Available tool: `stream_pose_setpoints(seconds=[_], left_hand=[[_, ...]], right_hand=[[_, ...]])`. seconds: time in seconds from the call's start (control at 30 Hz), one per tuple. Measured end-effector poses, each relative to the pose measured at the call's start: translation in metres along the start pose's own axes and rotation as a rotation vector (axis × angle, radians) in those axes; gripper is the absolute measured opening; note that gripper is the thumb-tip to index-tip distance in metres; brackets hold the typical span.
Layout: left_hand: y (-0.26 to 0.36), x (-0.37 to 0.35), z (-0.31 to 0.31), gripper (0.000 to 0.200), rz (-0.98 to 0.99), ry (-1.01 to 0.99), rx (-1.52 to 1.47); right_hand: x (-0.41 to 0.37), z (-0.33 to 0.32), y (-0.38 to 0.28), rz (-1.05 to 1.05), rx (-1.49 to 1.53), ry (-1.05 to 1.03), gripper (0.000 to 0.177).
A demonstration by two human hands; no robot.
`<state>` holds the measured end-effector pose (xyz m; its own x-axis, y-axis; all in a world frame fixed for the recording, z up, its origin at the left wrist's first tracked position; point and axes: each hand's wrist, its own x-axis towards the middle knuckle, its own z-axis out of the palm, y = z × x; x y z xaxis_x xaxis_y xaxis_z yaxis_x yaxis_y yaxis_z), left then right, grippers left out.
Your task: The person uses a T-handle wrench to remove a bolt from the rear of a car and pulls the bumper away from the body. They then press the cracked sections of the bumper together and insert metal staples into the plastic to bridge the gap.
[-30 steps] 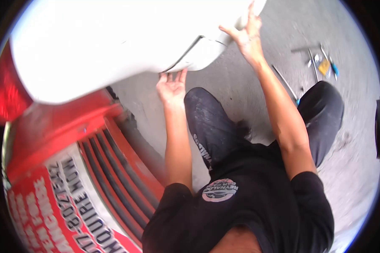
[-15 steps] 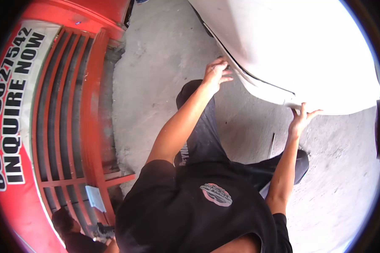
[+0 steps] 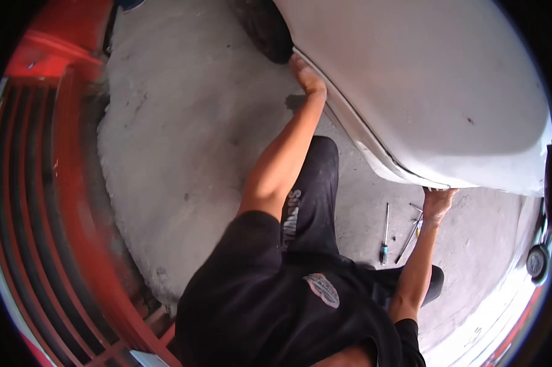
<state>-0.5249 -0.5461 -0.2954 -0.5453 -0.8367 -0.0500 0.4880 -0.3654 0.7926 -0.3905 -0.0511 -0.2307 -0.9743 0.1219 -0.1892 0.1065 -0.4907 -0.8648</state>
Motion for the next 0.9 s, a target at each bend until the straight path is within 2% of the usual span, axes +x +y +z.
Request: stream_pose_setpoints(seconds=[0.03, 0.1, 0.17, 0.2, 0.27, 0.33, 0.4, 0.43, 0.5, 0.53, 0.6, 0.63, 0.67, 0.73, 0.77, 0.87, 0.9], left_hand=[[-0.002, 0.013, -0.005, 0.059, -0.014, -0.014, -0.002], [-0.03, 0.009, -0.022, 0.04, 0.753, 0.063, 0.777], [-0.037, 0.012, -0.032, 0.034, 0.41, 0.088, 0.446], [-0.037, 0.015, -0.04, 0.026, 0.443, 0.002, 0.205], [0.028, -0.003, -0.035, 0.024, 0.701, -0.257, 0.648], [0.045, -0.014, -0.027, 0.014, 0.77, -0.185, 0.712], [0.047, -0.019, -0.025, 0.015, 0.278, -0.142, 0.398], [0.053, -0.022, -0.042, 0.015, 0.287, -0.143, 0.438], [0.08, -0.039, -0.027, 0.017, 0.067, -0.277, 0.492], [0.08, -0.047, -0.023, 0.017, 0.065, -0.288, 0.503], [0.084, -0.062, -0.015, 0.026, -0.1, -0.011, 0.212], [0.096, -0.07, -0.018, 0.048, -0.172, -0.235, 0.222], [0.099, -0.081, -0.024, 0.048, -0.159, -0.233, 0.238], [0.104, -0.116, -0.032, 0.063, -0.144, -0.168, 0.409], [0.107, -0.139, -0.036, 0.063, -0.128, -0.17, 0.411], [0.125, -0.226, -0.075, 0.088, -0.122, -0.752, 0.539], [0.138, -0.259, -0.065, 0.088, -0.019, -0.777, 0.642]], right_hand=[[0.0, 0.006, 0.001, 0.002, 0.02, -0.02, 0.068], [-0.001, 0.004, -0.004, 0.026, -0.001, 0.065, 0.062], [-0.016, 0.018, -0.011, 0.04, 0.002, 0.224, 0.06], [-0.025, 0.016, -0.009, 0.069, 0.005, 0.202, 0.065], [-0.044, 0.023, -0.015, 0.04, -0.08, 0.122, 0.075], [-0.051, 0.016, -0.017, 0.013, -0.126, 0.011, 0.081], [-0.067, 0.034, -0.026, -0.047, -0.182, 0.047, 0.09], [-0.04, 0.024, -0.005, -0.038, -0.196, -0.017, 0.094], [-0.034, 0.011, 0.012, -0.061, -0.188, -0.017, 0.098], [-0.031, 0.015, 0.014, -0.073, -0.197, -0.008, 0.102], [-0.029, 0.026, 0.018, -0.076, -0.188, -0.013, 0.105], [-0.029, 0.029, 0.021, -0.089, -0.22, 0.01, 0.1], [-0.031, 0.036, 0.02, -0.101, -0.254, 0.031, 0.096], [-0.042, 0.049, 0.018, -0.116, -0.232, 0.026, 0.098], [-0.043, 0.053, 0.014, -0.109, -0.193, 0.069, 0.1], [-0.059, 0.059, -0.01, -0.079, -0.114, 0.108, 0.106], [-0.063, 0.053, -0.018, -0.066, -0.085, 0.109, 0.11]])
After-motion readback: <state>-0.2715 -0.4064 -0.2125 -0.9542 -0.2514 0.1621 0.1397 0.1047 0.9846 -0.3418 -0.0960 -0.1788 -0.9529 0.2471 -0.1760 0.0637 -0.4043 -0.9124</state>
